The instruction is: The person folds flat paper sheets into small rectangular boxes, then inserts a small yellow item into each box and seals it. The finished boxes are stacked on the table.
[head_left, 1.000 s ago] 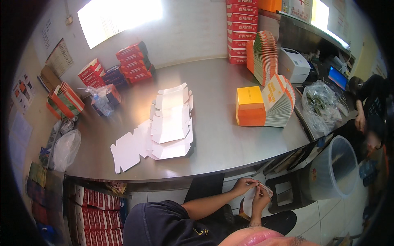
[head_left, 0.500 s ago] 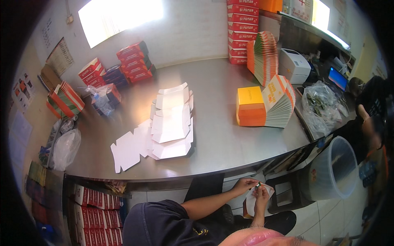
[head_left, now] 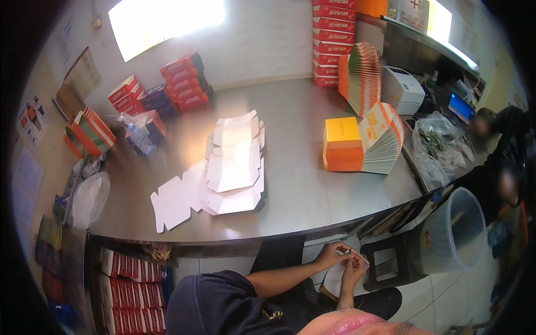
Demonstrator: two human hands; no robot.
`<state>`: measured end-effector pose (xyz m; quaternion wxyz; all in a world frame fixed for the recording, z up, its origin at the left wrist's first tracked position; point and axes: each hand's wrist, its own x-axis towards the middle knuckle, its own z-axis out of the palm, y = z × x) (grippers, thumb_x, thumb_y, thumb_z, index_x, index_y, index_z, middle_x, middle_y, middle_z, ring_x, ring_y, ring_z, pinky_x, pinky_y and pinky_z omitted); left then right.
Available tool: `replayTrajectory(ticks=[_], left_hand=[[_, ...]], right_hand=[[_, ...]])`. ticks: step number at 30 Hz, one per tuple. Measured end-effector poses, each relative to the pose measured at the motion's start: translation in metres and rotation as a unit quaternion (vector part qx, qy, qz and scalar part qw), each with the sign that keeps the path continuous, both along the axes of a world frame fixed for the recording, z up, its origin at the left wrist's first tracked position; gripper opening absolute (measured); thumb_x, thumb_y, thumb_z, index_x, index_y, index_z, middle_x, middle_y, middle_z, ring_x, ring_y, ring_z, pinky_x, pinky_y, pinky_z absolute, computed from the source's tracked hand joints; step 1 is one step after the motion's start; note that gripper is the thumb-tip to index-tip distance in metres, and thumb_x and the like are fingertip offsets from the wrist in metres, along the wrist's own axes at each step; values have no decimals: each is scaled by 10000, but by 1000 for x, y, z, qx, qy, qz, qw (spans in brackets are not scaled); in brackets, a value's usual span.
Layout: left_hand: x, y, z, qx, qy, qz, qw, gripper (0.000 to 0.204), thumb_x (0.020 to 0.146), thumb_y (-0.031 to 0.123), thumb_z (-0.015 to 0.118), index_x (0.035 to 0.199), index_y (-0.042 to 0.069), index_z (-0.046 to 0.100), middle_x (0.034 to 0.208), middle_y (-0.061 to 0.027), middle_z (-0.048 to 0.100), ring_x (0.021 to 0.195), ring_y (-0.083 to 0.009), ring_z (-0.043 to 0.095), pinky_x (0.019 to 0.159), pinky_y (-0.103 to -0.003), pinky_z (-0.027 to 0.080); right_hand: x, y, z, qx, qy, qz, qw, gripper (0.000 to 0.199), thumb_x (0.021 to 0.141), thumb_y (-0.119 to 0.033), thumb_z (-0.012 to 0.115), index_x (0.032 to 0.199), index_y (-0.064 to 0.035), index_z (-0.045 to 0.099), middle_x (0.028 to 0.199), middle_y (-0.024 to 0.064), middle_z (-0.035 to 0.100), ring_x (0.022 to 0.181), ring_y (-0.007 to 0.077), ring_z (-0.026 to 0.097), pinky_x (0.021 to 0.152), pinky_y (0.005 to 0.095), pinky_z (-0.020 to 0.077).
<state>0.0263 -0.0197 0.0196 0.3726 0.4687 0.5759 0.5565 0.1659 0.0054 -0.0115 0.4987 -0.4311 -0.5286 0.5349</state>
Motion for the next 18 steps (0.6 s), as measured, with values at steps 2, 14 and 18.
replayTrajectory(ticks=[2,14,18], left_hand=[[1,-1,-5,4,5,9,1000,310,847,249,818,1007,15,693,950,-87,718,888,-167,693,828,-313,547],[5,-2,2,31,0,9,999,239,839,133,772,993,33,620,851,-72,690,849,-164,689,799,-325,546],[4,-1,10,-9,-2,-60,998,227,843,125,768,996,39,623,857,-72,693,849,-158,692,795,-327,548]], right_hand=[[2,-2,-7,-73,49,5,996,191,991,-79,629,1130,52,647,983,90,695,839,138,677,729,264,556],[4,1,-14,-120,59,31,990,245,1020,-188,624,1149,20,625,1007,89,686,901,146,662,762,272,553],[7,-3,-3,-173,102,30,979,236,1013,-181,627,1166,-1,627,1005,99,687,898,145,667,764,278,559]])
